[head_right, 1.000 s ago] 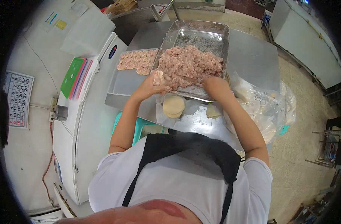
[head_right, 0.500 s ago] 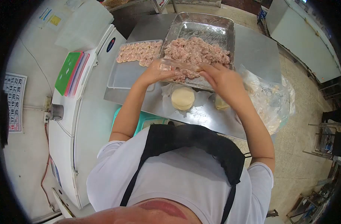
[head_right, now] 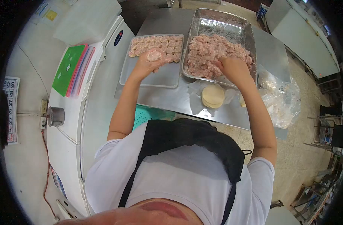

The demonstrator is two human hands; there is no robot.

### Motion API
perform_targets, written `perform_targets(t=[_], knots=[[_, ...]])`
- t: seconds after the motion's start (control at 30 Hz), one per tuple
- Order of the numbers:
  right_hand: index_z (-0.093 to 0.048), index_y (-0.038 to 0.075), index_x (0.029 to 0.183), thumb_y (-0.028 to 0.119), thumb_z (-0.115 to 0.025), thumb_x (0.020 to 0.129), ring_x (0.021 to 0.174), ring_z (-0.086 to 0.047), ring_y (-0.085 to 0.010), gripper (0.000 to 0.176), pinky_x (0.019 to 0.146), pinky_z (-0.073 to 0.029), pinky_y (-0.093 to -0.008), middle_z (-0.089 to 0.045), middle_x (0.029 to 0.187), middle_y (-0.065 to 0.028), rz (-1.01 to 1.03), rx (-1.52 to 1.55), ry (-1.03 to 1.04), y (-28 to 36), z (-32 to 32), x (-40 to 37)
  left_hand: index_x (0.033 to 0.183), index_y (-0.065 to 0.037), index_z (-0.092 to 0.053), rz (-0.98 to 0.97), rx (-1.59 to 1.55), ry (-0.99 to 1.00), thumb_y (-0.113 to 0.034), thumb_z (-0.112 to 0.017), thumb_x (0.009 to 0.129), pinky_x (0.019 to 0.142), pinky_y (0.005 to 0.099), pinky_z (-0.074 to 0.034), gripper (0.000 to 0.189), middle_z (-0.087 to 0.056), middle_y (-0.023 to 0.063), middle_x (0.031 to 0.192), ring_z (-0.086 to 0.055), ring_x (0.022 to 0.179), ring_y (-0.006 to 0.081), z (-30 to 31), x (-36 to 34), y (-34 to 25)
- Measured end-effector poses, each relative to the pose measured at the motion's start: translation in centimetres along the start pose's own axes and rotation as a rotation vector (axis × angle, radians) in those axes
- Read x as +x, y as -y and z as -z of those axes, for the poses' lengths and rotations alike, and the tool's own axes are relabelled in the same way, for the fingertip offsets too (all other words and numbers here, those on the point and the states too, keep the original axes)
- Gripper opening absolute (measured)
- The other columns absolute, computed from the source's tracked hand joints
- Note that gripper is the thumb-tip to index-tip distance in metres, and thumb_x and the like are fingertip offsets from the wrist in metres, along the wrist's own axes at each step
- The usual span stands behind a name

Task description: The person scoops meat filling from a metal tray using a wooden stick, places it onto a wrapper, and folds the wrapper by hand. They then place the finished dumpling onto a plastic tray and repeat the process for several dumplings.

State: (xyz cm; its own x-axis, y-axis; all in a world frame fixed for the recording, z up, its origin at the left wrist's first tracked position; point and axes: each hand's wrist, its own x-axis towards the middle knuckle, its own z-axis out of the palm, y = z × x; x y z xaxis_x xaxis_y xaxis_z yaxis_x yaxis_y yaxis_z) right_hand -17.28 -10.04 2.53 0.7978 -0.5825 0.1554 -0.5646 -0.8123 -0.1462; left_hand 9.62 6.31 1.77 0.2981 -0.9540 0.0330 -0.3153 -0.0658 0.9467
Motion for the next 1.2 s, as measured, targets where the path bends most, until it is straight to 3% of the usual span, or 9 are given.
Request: perform_targets(t=[0.13, 0.23, 0.43, 0.5, 0.57, 0.63, 0.73, 0.97, 1.2], knots=[[-0.067, 0.006, 0.069, 0.026, -0.057, 0.083, 0.066, -0.066, -0.0293, 0.026, 0.058, -0.051, -0.0433, -0.065, 0.066, -0.0126, 0.100, -0.320, 0.008, 1.1, -5.5, 2.9, 0.086, -0.003, -0.062, -0.173, 0.199, -0.070, -0.030, -0.081, 0.072, 0.071, 0.0306, -0.049, 0.036, -0.064, 0.0068, 0.080, -0.058, 0.071, 0.0164, 2.1, 0.1, 3.6], [-0.067, 0.011, 0.066, 0.015, -0.058, 0.073, 0.067, -0.067, -0.0244, 0.012, 0.055, -0.052, -0.0383, -0.064, 0.063, -0.0082, 0.215, -0.541, -0.044, 4.0, -5.8, 2.7, 0.086, -0.006, -0.059, -0.293, 0.247, -0.045, -0.020, -0.079, 0.075, 0.065, 0.0262, -0.047, 0.027, -0.060, 0.0005, 0.072, -0.057, 0.067, 0.0103, 2.5, -0.6, 3.7], [-0.069, 0.006, 0.072, 0.018, -0.057, 0.081, 0.068, -0.065, -0.0280, 0.019, 0.061, -0.049, -0.0390, -0.065, 0.067, -0.0139, 0.044, -0.309, 0.233, 3.5, -4.4, -1.0, 0.096, -0.007, -0.059, -0.378, 0.364, -0.083, -0.020, -0.076, 0.078, 0.078, 0.0283, -0.048, 0.029, -0.064, 0.0061, 0.093, -0.061, 0.089, 0.0142, 1.4, 0.9, 6.8], [-0.070, 0.002, 0.079, 0.027, -0.052, 0.091, 0.063, -0.063, -0.0259, 0.033, 0.063, -0.047, -0.0376, -0.063, 0.065, -0.0147, -0.275, 0.302, 0.246, 2.0, -3.4, -2.1, 0.100, -0.007, -0.059, -0.392, 0.345, -0.009, -0.020, -0.076, 0.078, 0.082, 0.0295, -0.047, 0.030, -0.063, 0.0069, 0.100, -0.059, 0.095, 0.0154, 0.8, 2.1, 6.8], [-0.070, 0.002, 0.088, 0.034, -0.049, 0.095, 0.063, -0.058, -0.0203, 0.039, 0.063, -0.045, -0.0342, -0.061, 0.065, -0.0127, -0.323, 0.464, 0.246, 1.1, -1.8, -3.1, 0.104, -0.007, -0.059, -0.401, 0.329, 0.065, -0.019, -0.075, 0.078, 0.086, 0.0307, -0.046, 0.032, -0.062, 0.0076, 0.106, -0.058, 0.101, 0.0166, -0.3, 3.1, 6.7], [-0.070, 0.004, 0.093, 0.030, -0.052, 0.095, 0.065, -0.054, -0.0151, 0.032, 0.064, -0.044, -0.0319, -0.061, 0.069, -0.0108, -0.302, 0.636, 0.014, 1.4, 0.4, -3.6, 0.110, -0.007, -0.058, -0.019, -0.007, 0.266, -0.017, -0.076, 0.077, 0.091, 0.0322, -0.044, 0.038, -0.062, 0.0068, 0.108, -0.057, 0.103, 0.0180, -1.8, 4.0, 4.5], [-0.069, 0.005, 0.099, 0.025, -0.058, 0.091, 0.073, -0.060, -0.0229, 0.024, 0.068, -0.046, -0.0338, -0.065, 0.082, -0.0132, -0.169, 0.566, -0.079, 2.6, 2.9, -3.7, 0.111, -0.007, -0.059, -0.433, 0.038, 0.167, -0.017, -0.076, 0.074, 0.088, 0.0315, -0.045, 0.042, -0.064, 0.0047, 0.103, -0.058, 0.096, 0.0164, -4.6, 4.5, 0.8], [-0.066, 0.000, 0.102, 0.015, -0.062, 0.088, 0.079, -0.061, -0.0276, 0.022, 0.070, -0.047, -0.0320, -0.064, 0.087, -0.0155, 0.130, 0.458, 0.076, -3.9, 5.2, -3.8, 0.100, -0.005, -0.063, -0.313, 0.389, 0.483, -0.016, -0.078, 0.071, 0.083, 0.0309, -0.046, 0.035, -0.065, 0.0069, 0.095, -0.059, 0.090, 0.0153, -7.9, 6.6, -1.9], [-0.068, 0.006, 0.101, 0.025, -0.061, 0.088, 0.086, -0.063, -0.0342, 0.024, 0.076, -0.050, -0.0371, -0.067, 0.094, -0.0152, 0.188, 0.672, 0.042, -6.1, 1.2, -3.9, 0.105, -0.006, -0.061, -0.437, 0.205, 0.367, -0.028, -0.077, 0.072, 0.079, 0.0336, -0.049, 0.043, -0.066, 0.0119, 0.096, -0.063, 0.087, 0.0262, -10.6, 6.6, -2.6]])
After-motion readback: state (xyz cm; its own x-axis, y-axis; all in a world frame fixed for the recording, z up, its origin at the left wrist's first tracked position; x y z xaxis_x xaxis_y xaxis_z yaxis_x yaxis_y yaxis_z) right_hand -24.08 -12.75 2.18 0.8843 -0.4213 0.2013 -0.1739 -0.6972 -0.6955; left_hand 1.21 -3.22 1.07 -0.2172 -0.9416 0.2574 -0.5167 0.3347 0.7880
